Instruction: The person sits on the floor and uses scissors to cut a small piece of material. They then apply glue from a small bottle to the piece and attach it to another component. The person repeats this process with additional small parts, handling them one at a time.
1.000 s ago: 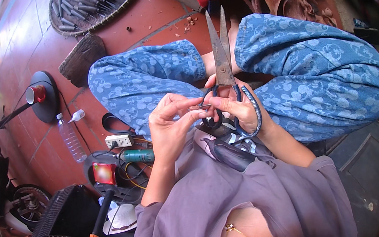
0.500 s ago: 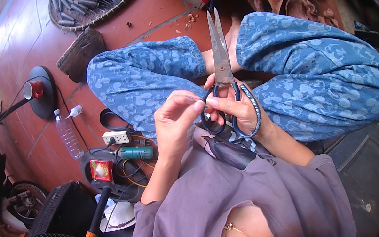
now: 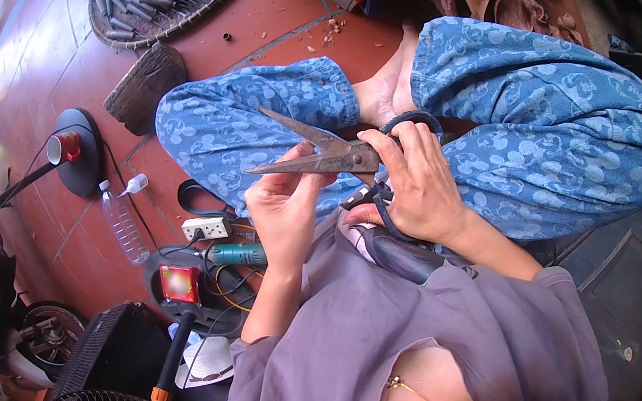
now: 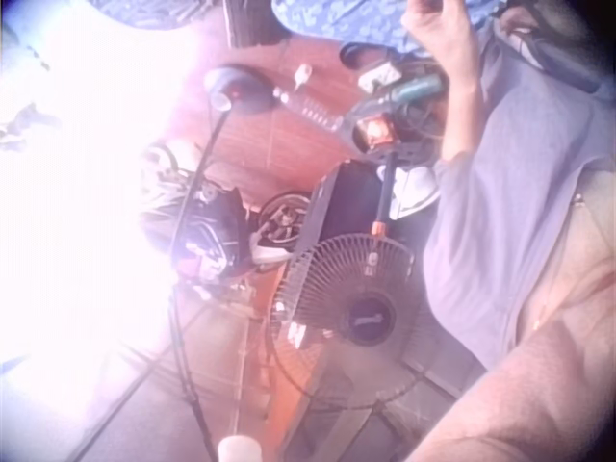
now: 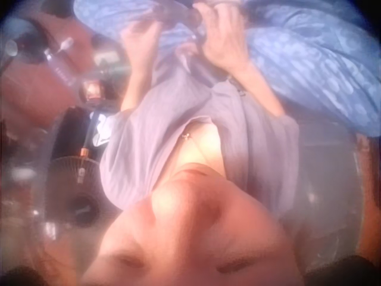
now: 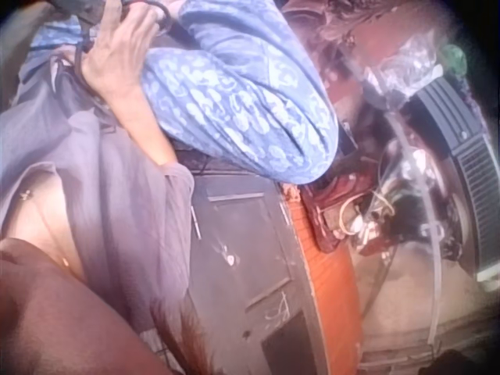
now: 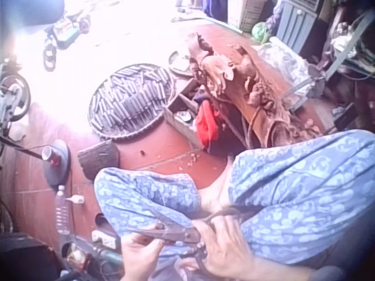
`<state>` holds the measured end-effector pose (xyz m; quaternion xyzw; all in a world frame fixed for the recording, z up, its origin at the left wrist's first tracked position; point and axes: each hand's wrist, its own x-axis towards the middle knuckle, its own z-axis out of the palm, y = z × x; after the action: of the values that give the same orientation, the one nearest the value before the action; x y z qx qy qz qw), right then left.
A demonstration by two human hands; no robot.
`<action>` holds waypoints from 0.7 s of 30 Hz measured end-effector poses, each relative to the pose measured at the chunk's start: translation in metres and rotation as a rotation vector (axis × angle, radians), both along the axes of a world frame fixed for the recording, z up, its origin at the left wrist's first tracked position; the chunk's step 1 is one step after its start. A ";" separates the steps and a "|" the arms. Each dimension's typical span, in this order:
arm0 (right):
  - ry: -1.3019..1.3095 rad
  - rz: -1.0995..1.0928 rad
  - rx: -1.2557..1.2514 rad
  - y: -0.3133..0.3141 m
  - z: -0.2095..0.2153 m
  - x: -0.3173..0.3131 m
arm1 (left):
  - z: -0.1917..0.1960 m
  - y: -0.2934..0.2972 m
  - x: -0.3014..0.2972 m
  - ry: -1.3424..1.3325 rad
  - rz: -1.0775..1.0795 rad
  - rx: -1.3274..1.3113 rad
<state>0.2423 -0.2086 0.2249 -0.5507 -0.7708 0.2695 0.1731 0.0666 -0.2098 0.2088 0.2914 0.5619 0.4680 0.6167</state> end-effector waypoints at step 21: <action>0.111 -0.027 -0.093 -0.007 -0.010 0.003 | 0.005 0.001 0.000 0.156 -0.198 0.012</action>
<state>0.2448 -0.2158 0.2150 -0.5527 -0.7392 0.3327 0.1935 0.0669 -0.2084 0.2135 0.3846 0.5737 0.3844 0.6125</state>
